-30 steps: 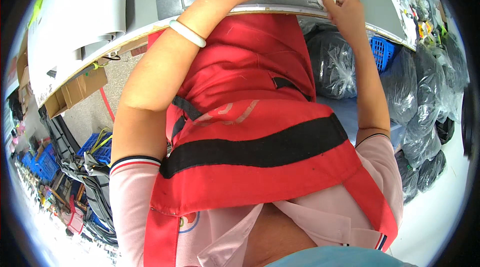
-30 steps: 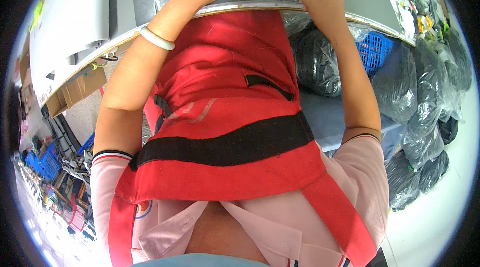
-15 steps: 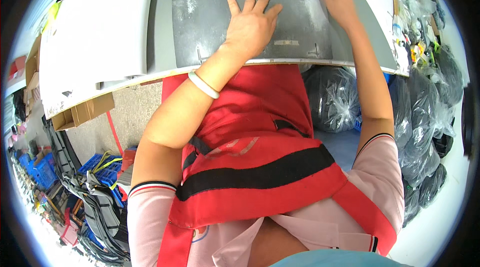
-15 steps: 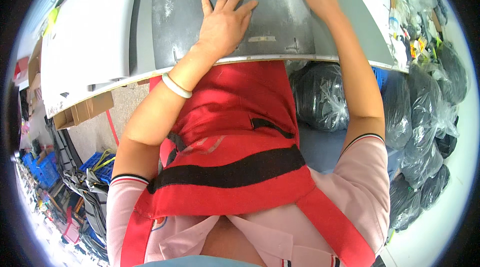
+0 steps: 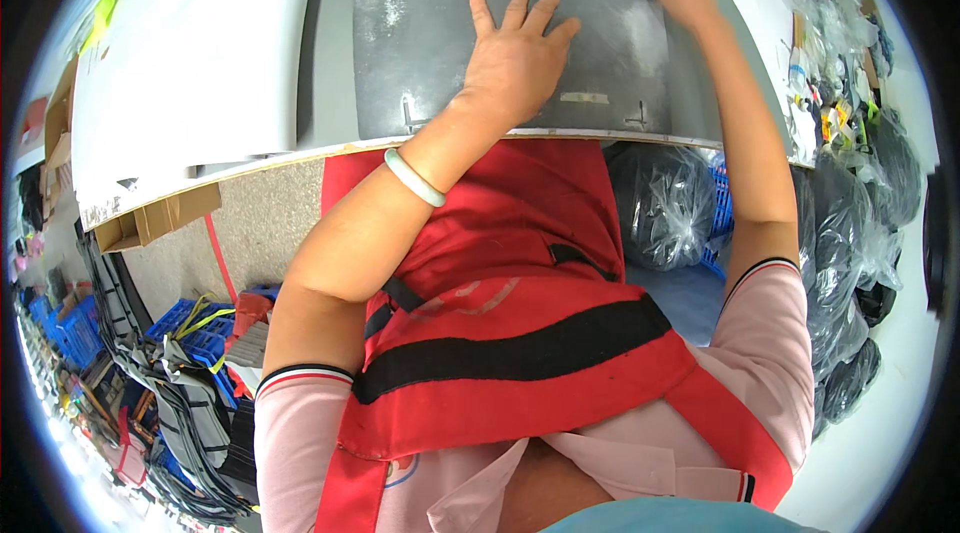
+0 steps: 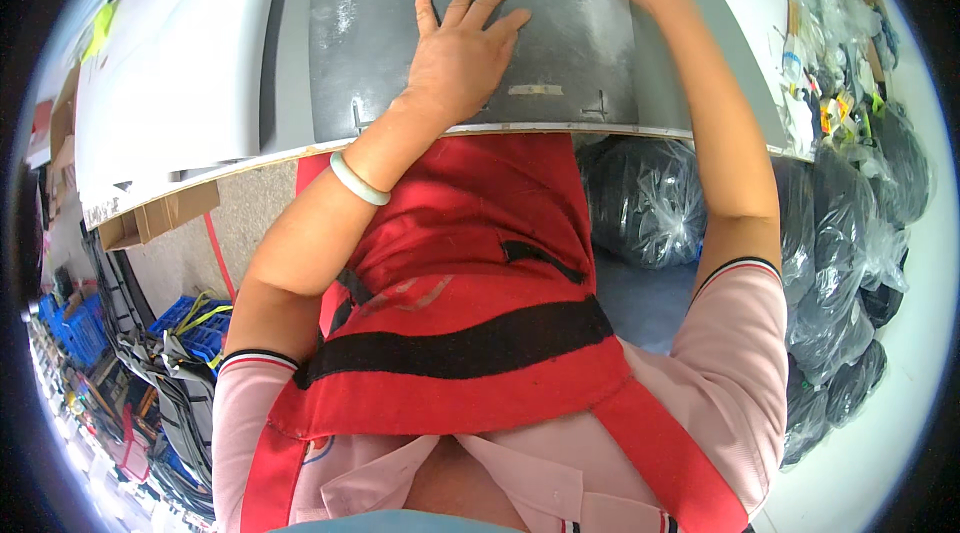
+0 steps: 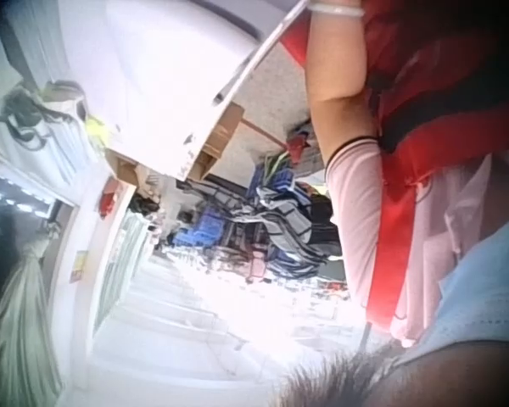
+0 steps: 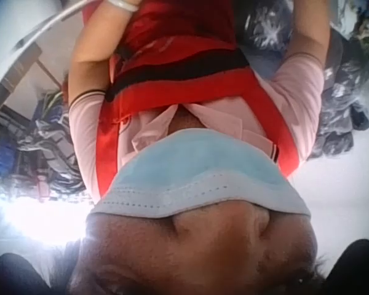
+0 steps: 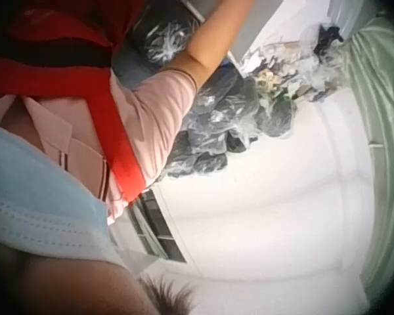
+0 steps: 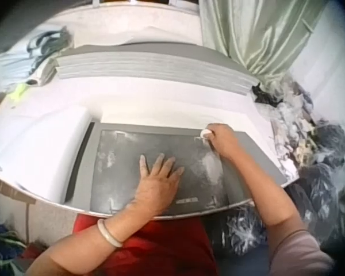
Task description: Cleaning and wiping down curved gray industrial plastic components using a cloth.
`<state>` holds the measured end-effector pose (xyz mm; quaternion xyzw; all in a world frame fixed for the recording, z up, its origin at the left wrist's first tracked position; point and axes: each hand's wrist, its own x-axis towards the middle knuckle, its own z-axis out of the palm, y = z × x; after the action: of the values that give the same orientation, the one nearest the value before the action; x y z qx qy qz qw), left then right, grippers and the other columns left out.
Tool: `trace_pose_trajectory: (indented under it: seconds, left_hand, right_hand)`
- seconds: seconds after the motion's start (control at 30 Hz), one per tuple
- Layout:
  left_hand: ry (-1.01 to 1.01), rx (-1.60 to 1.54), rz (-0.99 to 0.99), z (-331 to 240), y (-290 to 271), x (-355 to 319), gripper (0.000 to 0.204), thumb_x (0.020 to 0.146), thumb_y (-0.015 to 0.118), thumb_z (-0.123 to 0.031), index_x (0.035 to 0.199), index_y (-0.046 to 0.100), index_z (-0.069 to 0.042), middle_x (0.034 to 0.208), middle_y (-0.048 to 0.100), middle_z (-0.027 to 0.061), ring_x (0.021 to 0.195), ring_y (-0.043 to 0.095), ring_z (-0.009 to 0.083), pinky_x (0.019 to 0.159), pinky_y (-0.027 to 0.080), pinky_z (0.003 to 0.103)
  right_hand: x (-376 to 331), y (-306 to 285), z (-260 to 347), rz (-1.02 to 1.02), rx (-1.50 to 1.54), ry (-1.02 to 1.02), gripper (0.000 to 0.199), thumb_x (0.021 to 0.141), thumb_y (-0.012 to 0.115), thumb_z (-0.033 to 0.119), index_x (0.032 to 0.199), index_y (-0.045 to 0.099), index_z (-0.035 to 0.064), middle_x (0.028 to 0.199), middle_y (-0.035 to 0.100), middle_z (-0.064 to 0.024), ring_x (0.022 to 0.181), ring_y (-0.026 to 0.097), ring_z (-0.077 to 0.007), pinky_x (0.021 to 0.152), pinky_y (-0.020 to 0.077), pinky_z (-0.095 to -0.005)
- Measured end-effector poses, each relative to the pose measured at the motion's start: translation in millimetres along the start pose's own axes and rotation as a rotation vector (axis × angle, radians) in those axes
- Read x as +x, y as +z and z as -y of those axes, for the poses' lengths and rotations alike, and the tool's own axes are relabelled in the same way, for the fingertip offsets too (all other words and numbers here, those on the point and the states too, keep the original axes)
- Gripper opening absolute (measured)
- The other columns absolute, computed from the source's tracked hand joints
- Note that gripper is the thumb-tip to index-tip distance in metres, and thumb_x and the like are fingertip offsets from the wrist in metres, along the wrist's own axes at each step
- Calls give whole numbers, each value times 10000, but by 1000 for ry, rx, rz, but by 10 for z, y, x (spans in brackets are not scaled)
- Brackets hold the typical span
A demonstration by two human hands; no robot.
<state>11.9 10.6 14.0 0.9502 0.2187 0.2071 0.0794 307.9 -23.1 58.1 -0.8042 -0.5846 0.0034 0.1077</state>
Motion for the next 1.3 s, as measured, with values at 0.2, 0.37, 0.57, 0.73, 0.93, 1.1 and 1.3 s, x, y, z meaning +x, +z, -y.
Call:
trace_pose_trajectory:
  seconds: [0.2, 0.37, 0.57, 0.73, 0.93, 1.1, 1.3]
  left_hand:
    - [-12, 49, 36, 56, -21, -74, 372, 1001, 539, -271, 1366, 591, -223, 1454, 498, 53, 1417, 391, 325, 1107, 228, 741]
    - [11, 78, 47, 11, -1, -22, 392, 1000, 537, -280, 1386, 575, -220, 1473, 480, 57, 1434, 369, 323, 1104, 216, 746]
    - [-4, 54, 82, 27, -44, -49, 403, 999, 528, -279, 1392, 570, -206, 1487, 466, 80, 1448, 343, 331, 1106, 185, 753]
    - [-30, 18, 117, 31, -42, -47, 417, 984, 538, -277, 1388, 577, -183, 1497, 451, 97, 1456, 322, 352, 1099, 159, 770]
    - [6, -65, 64, 29, -13, -28, 444, 971, 550, -284, 1382, 582, -120, 1509, 419, 153, 1450, 321, 387, 1084, 153, 794]
    - [-4, -59, 44, 52, -24, -51, 436, 981, 541, -292, 1381, 586, -126, 1509, 420, 144, 1440, 340, 382, 1083, 159, 794]
    - [2, -78, 36, 25, -4, 6, 434, 984, 536, -294, 1383, 589, -134, 1481, 447, 145, 1434, 348, 377, 1082, 171, 793]
  right_hand:
    - [-118, 45, 445, -4, 434, 315, 171, 934, 627, 143, 1024, 596, 1, 761, 648, -126, 651, 634, -210, 606, 500, -363]
    - [128, -41, 113, 205, 206, 261, 282, 933, 682, 304, 1056, 666, 50, 779, 672, -62, 602, 593, -109, 557, 476, -284]
    - [188, -315, 1156, 26, 487, 410, 166, 940, 626, 136, 1021, 617, -9, 749, 643, -100, 624, 593, -162, 603, 497, -332]
    - [403, 78, 1994, 145, 406, -201, 267, 942, 625, 213, 909, 647, -52, 815, 665, -187, 731, 612, -285, 734, 503, -397]
    - [677, 288, 2374, 80, 303, -360, 280, 948, 602, 224, 940, 675, -46, 944, 685, -245, 886, 636, -428, 813, 497, -462]
    - [728, 248, 2532, 104, 128, -410, 271, 924, 628, 205, 948, 686, -59, 962, 686, -260, 937, 642, -441, 850, 501, -472]
    - [825, 353, 2108, 197, 638, -396, 185, 905, 654, 101, 1017, 649, -46, 835, 694, -184, 732, 680, -300, 687, 555, -385]
